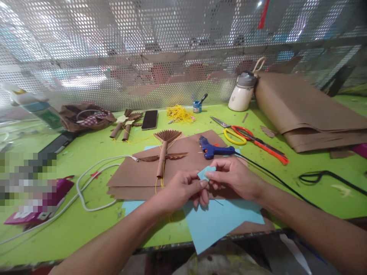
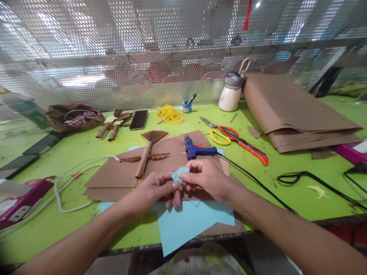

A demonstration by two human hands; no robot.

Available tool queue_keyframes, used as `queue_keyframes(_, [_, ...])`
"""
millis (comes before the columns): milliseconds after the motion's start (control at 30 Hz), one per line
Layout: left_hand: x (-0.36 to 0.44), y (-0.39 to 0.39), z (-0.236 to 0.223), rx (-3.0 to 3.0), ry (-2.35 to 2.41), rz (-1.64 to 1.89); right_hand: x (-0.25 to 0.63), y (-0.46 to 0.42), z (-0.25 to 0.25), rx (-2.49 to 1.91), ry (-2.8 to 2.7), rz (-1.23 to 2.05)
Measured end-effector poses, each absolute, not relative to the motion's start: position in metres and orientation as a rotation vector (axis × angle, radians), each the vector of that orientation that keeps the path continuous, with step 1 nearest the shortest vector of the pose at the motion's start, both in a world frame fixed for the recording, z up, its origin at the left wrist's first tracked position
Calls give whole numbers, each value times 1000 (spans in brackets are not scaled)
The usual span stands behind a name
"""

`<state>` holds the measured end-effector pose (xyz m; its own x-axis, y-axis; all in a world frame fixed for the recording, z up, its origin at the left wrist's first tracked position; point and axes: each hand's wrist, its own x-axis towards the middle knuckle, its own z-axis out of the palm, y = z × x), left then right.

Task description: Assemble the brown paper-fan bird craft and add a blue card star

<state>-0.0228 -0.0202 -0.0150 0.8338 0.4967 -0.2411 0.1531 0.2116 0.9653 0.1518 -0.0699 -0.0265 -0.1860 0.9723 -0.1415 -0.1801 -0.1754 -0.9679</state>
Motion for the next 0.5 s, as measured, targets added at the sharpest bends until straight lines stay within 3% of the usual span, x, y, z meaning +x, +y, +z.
queue_keyframes(500, [-16,-23,-20,1475,761,350,150,-69,-29,-1278,-1201,1325])
